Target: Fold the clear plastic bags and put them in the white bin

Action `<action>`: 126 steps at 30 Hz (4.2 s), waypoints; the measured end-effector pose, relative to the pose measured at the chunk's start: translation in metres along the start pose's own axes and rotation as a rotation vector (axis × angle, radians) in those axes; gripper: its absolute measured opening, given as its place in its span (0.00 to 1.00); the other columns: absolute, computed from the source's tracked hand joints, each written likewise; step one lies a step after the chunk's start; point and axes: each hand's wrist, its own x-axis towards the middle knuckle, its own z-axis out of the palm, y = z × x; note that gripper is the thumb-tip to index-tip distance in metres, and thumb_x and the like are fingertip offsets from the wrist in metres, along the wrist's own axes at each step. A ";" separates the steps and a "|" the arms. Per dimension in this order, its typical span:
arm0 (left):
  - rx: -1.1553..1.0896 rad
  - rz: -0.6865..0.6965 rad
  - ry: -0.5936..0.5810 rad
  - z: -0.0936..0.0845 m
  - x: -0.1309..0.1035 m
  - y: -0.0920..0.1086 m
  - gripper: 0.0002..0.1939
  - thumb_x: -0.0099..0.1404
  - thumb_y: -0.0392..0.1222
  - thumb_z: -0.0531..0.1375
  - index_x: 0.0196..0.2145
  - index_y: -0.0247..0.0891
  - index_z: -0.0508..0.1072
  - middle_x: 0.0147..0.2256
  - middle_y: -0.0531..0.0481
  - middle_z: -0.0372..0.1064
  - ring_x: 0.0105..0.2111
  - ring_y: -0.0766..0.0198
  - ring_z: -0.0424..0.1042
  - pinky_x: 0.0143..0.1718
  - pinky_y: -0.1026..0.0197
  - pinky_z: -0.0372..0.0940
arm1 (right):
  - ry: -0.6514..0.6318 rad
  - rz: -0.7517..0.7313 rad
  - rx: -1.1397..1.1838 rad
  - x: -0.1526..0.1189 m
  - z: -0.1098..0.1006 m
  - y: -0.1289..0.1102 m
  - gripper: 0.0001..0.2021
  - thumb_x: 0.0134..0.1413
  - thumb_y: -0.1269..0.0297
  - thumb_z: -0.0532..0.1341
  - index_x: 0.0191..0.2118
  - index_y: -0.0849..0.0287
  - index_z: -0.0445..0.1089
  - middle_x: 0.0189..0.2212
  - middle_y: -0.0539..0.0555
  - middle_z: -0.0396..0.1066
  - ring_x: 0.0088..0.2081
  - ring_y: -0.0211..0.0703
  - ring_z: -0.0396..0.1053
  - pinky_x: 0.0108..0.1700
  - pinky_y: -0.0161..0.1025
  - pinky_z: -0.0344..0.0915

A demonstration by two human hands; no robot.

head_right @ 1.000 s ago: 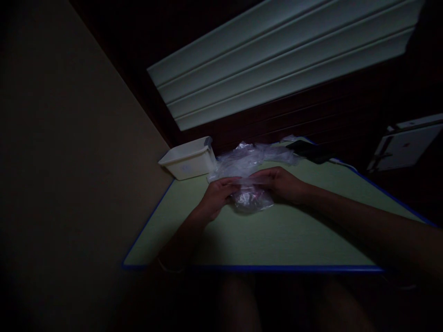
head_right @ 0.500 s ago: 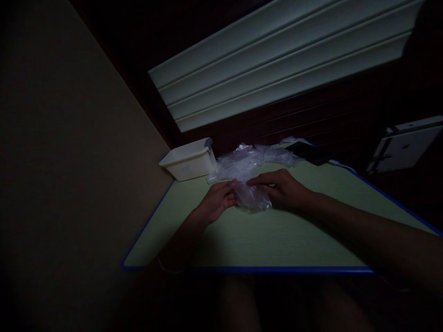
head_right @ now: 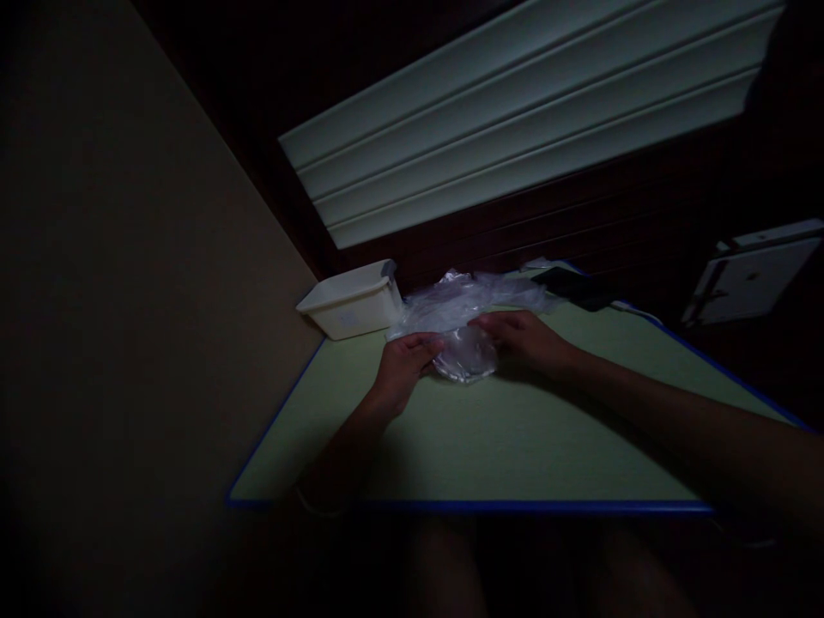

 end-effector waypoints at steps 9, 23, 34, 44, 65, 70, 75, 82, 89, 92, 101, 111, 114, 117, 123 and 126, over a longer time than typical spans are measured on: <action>-0.001 -0.046 -0.080 -0.002 -0.002 0.004 0.20 0.48 0.46 0.72 0.37 0.33 0.77 0.33 0.45 0.76 0.29 0.67 0.72 0.36 0.61 0.66 | 0.065 -0.031 -0.088 0.002 -0.001 0.006 0.16 0.43 0.50 0.69 0.31 0.60 0.77 0.27 0.55 0.75 0.26 0.41 0.68 0.30 0.39 0.65; 0.071 0.034 -0.044 -0.002 0.001 -0.004 0.19 0.47 0.48 0.71 0.32 0.30 0.79 0.29 0.44 0.76 0.26 0.66 0.71 0.34 0.61 0.66 | 0.089 -0.134 -0.129 0.001 0.001 0.001 0.15 0.43 0.52 0.69 0.29 0.60 0.75 0.25 0.51 0.73 0.26 0.39 0.67 0.31 0.37 0.63; 0.034 0.103 0.017 -0.004 0.002 -0.004 0.19 0.48 0.49 0.71 0.35 0.33 0.79 0.31 0.44 0.77 0.29 0.65 0.73 0.37 0.60 0.66 | 0.147 -0.247 -0.143 -0.001 -0.001 -0.006 0.15 0.41 0.51 0.70 0.29 0.57 0.76 0.28 0.52 0.74 0.31 0.41 0.69 0.38 0.40 0.65; 0.109 0.160 -0.030 0.001 0.000 -0.005 0.17 0.50 0.48 0.70 0.33 0.33 0.80 0.31 0.45 0.77 0.28 0.65 0.72 0.35 0.61 0.66 | 0.242 -0.128 -0.094 -0.001 0.004 -0.003 0.14 0.42 0.51 0.69 0.29 0.57 0.80 0.27 0.53 0.77 0.28 0.43 0.70 0.33 0.41 0.65; 0.053 0.018 -0.093 0.005 -0.005 -0.003 0.19 0.49 0.48 0.71 0.34 0.31 0.79 0.30 0.44 0.76 0.28 0.65 0.72 0.36 0.59 0.66 | 0.239 -0.170 -0.143 -0.002 0.014 0.003 0.19 0.49 0.46 0.64 0.26 0.59 0.70 0.20 0.47 0.64 0.22 0.36 0.59 0.24 0.34 0.56; 0.012 -0.059 -0.145 0.005 -0.008 0.002 0.21 0.47 0.49 0.72 0.35 0.30 0.79 0.32 0.43 0.76 0.28 0.65 0.73 0.36 0.59 0.68 | 0.248 -0.207 -0.176 -0.005 0.011 0.002 0.18 0.49 0.46 0.64 0.26 0.59 0.70 0.19 0.47 0.63 0.22 0.36 0.59 0.24 0.35 0.55; 0.025 -0.024 -0.142 0.006 -0.007 0.003 0.23 0.50 0.53 0.70 0.38 0.33 0.79 0.36 0.42 0.76 0.31 0.64 0.73 0.38 0.59 0.67 | 0.207 -0.204 -0.181 -0.006 0.011 -0.002 0.17 0.48 0.47 0.65 0.26 0.58 0.71 0.20 0.47 0.65 0.22 0.36 0.60 0.25 0.36 0.56; 0.081 0.003 -0.117 0.005 -0.004 -0.004 0.19 0.49 0.50 0.70 0.33 0.32 0.79 0.32 0.44 0.76 0.28 0.64 0.72 0.35 0.58 0.67 | 0.275 -0.179 -0.184 -0.007 0.013 -0.003 0.16 0.48 0.48 0.65 0.25 0.57 0.72 0.18 0.47 0.64 0.20 0.36 0.58 0.23 0.36 0.55; -0.079 -0.071 -0.096 0.003 -0.003 0.003 0.19 0.50 0.49 0.71 0.32 0.31 0.76 0.30 0.44 0.75 0.28 0.64 0.74 0.38 0.56 0.69 | 0.395 -0.176 -0.142 -0.001 0.005 -0.002 0.16 0.47 0.47 0.66 0.25 0.56 0.72 0.20 0.49 0.65 0.22 0.38 0.59 0.24 0.38 0.56; -0.156 -0.055 -0.134 0.004 -0.004 0.003 0.20 0.52 0.52 0.69 0.34 0.31 0.75 0.32 0.43 0.75 0.31 0.63 0.74 0.40 0.57 0.68 | 0.412 -0.152 -0.113 0.000 0.004 -0.003 0.16 0.46 0.47 0.66 0.26 0.56 0.72 0.20 0.50 0.66 0.21 0.39 0.59 0.23 0.38 0.56; 0.045 -0.110 -0.280 0.009 -0.005 -0.009 0.20 0.52 0.51 0.69 0.34 0.30 0.76 0.31 0.43 0.74 0.28 0.66 0.70 0.32 0.62 0.63 | 0.430 -0.205 -0.295 -0.006 0.009 -0.004 0.17 0.48 0.45 0.64 0.26 0.56 0.73 0.22 0.51 0.69 0.25 0.43 0.64 0.26 0.40 0.58; 0.077 -0.045 -0.158 -0.001 0.000 -0.005 0.15 0.54 0.49 0.67 0.32 0.32 0.76 0.30 0.44 0.75 0.25 0.67 0.70 0.27 0.64 0.61 | -0.053 0.067 0.152 -0.001 0.002 0.005 0.16 0.47 0.50 0.68 0.26 0.61 0.74 0.23 0.54 0.73 0.24 0.40 0.68 0.26 0.38 0.64; 0.098 -0.028 -0.154 -0.004 0.002 -0.006 0.14 0.56 0.48 0.66 0.31 0.32 0.76 0.29 0.44 0.75 0.24 0.67 0.71 0.26 0.65 0.61 | -0.129 0.077 0.142 -0.005 0.001 0.003 0.14 0.46 0.53 0.69 0.27 0.62 0.75 0.24 0.55 0.74 0.24 0.38 0.68 0.26 0.35 0.63; 0.148 -0.021 -0.132 -0.006 0.004 -0.006 0.13 0.57 0.46 0.65 0.31 0.31 0.75 0.28 0.45 0.75 0.22 0.68 0.70 0.24 0.66 0.60 | -0.143 0.116 0.133 -0.005 0.000 0.003 0.17 0.43 0.53 0.70 0.27 0.64 0.74 0.22 0.56 0.74 0.22 0.35 0.66 0.23 0.33 0.61; 0.124 -0.047 -0.169 -0.005 0.003 -0.003 0.13 0.59 0.45 0.65 0.35 0.31 0.74 0.29 0.44 0.76 0.22 0.68 0.72 0.24 0.66 0.62 | -0.142 0.128 0.082 -0.001 -0.005 0.007 0.18 0.46 0.52 0.69 0.33 0.65 0.75 0.25 0.56 0.76 0.22 0.33 0.66 0.22 0.31 0.58; 0.094 -0.064 -0.196 -0.004 0.002 -0.004 0.14 0.59 0.44 0.65 0.37 0.31 0.75 0.33 0.42 0.77 0.27 0.64 0.75 0.25 0.66 0.64 | -0.143 0.124 0.064 -0.001 -0.006 0.008 0.18 0.47 0.51 0.69 0.34 0.65 0.76 0.25 0.56 0.75 0.21 0.32 0.65 0.21 0.31 0.56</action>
